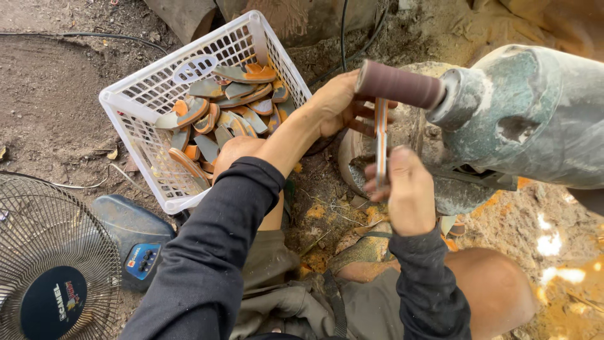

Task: The person sits on the ground and uses a rotating grinding wheel to smooth the edges of orange and gray slipper soles. They pick each sole from a white basket, press it against the wheel, rotate it to grind different edges, and place it back into the basket.

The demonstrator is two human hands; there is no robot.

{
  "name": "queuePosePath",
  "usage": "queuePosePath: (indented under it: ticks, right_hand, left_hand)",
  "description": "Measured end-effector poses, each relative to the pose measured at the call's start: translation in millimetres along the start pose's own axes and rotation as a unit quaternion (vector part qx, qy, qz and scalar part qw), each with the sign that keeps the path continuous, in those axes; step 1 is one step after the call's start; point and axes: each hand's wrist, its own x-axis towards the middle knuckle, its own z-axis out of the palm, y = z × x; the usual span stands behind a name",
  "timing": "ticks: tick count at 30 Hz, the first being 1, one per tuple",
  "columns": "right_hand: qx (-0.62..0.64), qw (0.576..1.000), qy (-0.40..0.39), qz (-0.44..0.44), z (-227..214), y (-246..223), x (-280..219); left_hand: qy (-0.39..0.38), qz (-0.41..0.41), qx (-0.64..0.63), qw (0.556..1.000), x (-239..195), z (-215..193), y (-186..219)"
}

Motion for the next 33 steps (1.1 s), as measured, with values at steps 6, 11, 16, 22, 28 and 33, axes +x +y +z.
queuePosePath:
  ticks: [6,11,16,22,28,33]
  right_hand:
    - [0.43,0.885,-0.173,0.038,-16,32,50]
    - [0.561,0.798,-0.212,0.052,-16,49,72]
    - [0.558,0.802,-0.215,0.022,-16,49,86]
    - [0.555,0.802,-0.222,0.003,-13,47,92]
    - [0.531,0.82,-0.212,0.02,-6,39,64]
    - [0.539,0.819,-0.197,0.022,6,33,36]
  left_hand:
    - [-0.06,0.056,-0.035,0.996,21,-7,3]
    - [-0.127,0.116,-0.073,0.982,31,-17,12]
    - [-0.137,0.168,-0.066,0.974,38,-17,20]
    - [-0.132,0.186,-0.066,0.971,38,-18,23]
    - [-0.129,0.132,-0.06,0.981,36,-14,17]
    - [-0.118,0.007,-0.038,0.992,30,-11,3]
